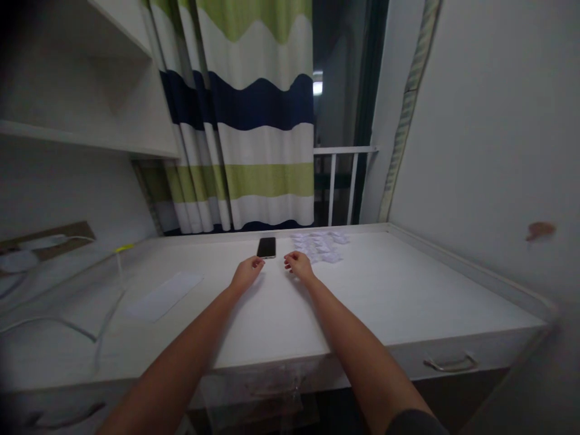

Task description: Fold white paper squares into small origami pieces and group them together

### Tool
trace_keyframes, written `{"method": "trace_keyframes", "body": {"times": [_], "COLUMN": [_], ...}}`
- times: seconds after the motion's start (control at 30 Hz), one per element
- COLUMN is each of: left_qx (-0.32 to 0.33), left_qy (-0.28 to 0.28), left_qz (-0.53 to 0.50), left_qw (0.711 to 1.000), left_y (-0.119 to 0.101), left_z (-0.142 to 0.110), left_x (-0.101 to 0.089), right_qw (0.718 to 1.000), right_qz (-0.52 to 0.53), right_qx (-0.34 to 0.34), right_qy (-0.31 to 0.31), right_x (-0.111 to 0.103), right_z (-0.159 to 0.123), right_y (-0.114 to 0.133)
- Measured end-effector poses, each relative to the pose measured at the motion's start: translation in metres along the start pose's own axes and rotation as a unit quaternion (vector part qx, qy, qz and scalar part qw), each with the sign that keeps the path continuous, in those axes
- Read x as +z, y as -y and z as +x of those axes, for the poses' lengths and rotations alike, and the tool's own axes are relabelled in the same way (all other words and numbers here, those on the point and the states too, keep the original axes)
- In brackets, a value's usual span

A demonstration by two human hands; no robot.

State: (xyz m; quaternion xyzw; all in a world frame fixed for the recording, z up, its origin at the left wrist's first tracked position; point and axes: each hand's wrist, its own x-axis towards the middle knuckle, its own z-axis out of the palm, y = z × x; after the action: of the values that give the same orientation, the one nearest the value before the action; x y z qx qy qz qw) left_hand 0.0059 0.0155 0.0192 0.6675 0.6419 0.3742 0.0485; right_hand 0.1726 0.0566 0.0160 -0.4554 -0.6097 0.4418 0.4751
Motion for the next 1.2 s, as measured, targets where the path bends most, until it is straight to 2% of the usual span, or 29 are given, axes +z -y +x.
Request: {"method": "trace_keyframes", "body": {"times": [0.13,0.27,0.43,0.87,1.0,1.07,1.2], "left_qx": [-0.04,-0.04,-0.053,-0.018,0.029,0.044,0.033], "left_qy": [0.013,0.011,0.03,0.034,0.055,0.055,0.041], "left_qz": [-0.02,-0.052,-0.061,-0.061,0.002,0.04,0.109], "left_qw": [0.999,0.998,0.996,0.997,0.998,0.997,0.993], "left_y": [0.012,0.017,0.016,0.02,0.023,0.028,0.049], "left_z": [-0.008,-0.01,-0.013,-0.012,-0.01,-0.01,-0.015], "left_x": [0.004,0.006,0.003,0.001,-0.022,-0.042,-0.084], "right_qw": [0.998,0.991,0.986,0.976,0.974,0.973,0.972], "right_qz": [-0.044,-0.096,-0.131,-0.18,-0.192,-0.193,-0.198], "right_qx": [-0.035,-0.077,-0.092,-0.114,-0.116,-0.118,-0.121], "right_qy": [0.024,0.043,0.044,0.045,0.041,0.041,0.039], "right_x": [0.015,0.014,0.013,0.012,0.012,0.012,0.012], "right_z": [-0.004,-0.005,-0.005,-0.008,-0.008,-0.009,-0.01], "right_y": [-0.02,-0.03,-0.029,-0.027,-0.027,-0.027,-0.026]}}
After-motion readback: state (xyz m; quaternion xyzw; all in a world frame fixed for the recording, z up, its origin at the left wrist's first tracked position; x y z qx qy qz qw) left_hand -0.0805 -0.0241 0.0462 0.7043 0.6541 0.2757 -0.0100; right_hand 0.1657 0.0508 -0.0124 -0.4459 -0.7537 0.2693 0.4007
